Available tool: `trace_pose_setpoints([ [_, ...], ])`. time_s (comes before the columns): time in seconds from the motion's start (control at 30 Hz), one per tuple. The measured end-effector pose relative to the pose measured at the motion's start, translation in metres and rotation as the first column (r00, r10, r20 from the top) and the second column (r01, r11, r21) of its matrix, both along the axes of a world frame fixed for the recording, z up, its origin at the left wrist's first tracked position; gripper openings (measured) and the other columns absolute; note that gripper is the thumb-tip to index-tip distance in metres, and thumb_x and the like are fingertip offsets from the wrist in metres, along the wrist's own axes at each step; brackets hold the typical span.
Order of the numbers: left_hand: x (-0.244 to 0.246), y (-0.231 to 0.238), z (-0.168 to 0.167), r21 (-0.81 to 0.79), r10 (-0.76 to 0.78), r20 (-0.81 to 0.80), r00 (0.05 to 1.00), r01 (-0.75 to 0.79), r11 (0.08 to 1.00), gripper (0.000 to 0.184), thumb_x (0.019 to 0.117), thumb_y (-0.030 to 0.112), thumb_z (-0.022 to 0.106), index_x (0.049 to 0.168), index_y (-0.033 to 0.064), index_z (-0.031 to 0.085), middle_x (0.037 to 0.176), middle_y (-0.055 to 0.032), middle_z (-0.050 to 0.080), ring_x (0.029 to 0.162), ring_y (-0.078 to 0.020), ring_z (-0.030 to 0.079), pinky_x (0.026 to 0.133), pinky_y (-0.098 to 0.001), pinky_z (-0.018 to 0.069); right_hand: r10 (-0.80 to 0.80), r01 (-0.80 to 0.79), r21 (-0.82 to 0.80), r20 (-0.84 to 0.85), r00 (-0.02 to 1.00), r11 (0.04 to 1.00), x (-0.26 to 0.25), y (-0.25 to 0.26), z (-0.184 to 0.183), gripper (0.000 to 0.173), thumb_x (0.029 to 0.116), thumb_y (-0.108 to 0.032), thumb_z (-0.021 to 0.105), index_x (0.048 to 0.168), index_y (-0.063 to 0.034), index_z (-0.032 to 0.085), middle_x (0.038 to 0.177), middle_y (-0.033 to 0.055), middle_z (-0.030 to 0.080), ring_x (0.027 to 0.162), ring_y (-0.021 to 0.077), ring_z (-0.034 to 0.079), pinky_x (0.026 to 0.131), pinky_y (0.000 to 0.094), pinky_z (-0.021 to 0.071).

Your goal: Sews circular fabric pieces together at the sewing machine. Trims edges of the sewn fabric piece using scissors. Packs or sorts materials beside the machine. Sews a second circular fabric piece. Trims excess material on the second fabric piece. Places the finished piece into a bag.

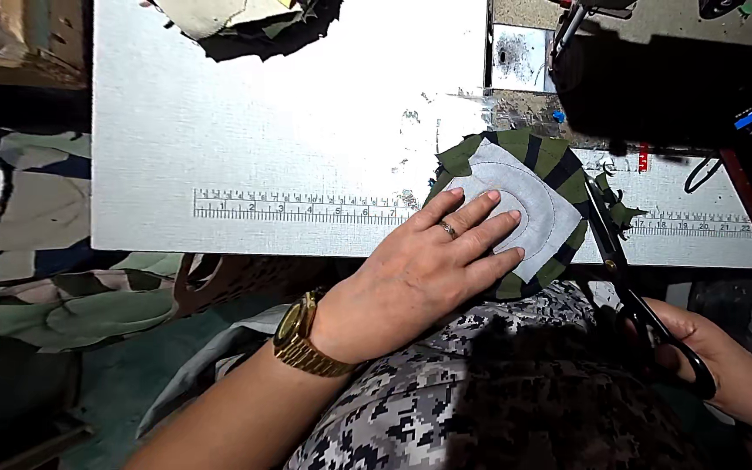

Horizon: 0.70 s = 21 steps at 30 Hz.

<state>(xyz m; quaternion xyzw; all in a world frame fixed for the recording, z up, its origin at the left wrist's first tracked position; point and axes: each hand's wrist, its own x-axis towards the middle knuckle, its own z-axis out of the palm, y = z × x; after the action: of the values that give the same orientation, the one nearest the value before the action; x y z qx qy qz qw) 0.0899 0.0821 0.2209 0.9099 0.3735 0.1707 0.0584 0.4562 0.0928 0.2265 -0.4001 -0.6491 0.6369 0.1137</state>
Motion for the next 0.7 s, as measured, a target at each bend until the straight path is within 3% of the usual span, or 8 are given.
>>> trace_pose_setpoints([
  [0.13, -0.002, 0.003, -0.005, -0.042, -0.018, 0.08, 0.997, 0.021, 0.999, 0.04, 0.0969, 0.003, 0.051, 0.129, 0.0149, 0.071, 0.149, -0.0149, 0.057, 0.143, -0.0396, 0.048, 0.115, -0.0613, 0.0399, 0.144, -0.143, -0.021, 0.055, 0.988, 0.989, 0.011, 0.005, 0.0, 0.061, 0.0856, -0.076, 0.059, 0.104, -0.0183, 0.06, 0.084, -0.0124, 0.059, 0.076, -0.0069, 0.056, 0.064, 0.0111, 0.0463],
  [0.5, -0.007, 0.008, -0.005, -0.087, -0.126, 0.133, 0.983, 0.138, 0.987, 0.035, 0.0978, 0.007, 0.053, 0.124, 0.0165, 0.074, 0.148, -0.0117, 0.059, 0.143, -0.0373, 0.048, 0.116, -0.0598, 0.0395, 0.149, -0.15, 0.008, 0.028, 0.988, 0.989, 0.0, 0.018, 0.001, 0.064, 0.0862, -0.079, 0.054, 0.104, -0.018, 0.062, 0.087, -0.0116, 0.06, 0.078, -0.005, 0.058, 0.065, 0.0131, 0.0484],
  [0.7, -0.008, 0.01, -0.004, -0.089, -0.129, 0.13, 0.983, 0.141, 0.986, 0.033, 0.099, 0.007, 0.053, 0.124, 0.0161, 0.074, 0.148, -0.0101, 0.059, 0.143, -0.0354, 0.048, 0.117, -0.0592, 0.0395, 0.034, -0.034, 0.028, -0.004, 0.999, 0.999, -0.002, 0.008, -0.001, 0.048, 0.0921, -0.067, 0.059, 0.096, -0.0196, 0.063, 0.078, -0.0118, 0.06, 0.069, -0.0041, 0.058, 0.058, 0.0133, 0.049],
])
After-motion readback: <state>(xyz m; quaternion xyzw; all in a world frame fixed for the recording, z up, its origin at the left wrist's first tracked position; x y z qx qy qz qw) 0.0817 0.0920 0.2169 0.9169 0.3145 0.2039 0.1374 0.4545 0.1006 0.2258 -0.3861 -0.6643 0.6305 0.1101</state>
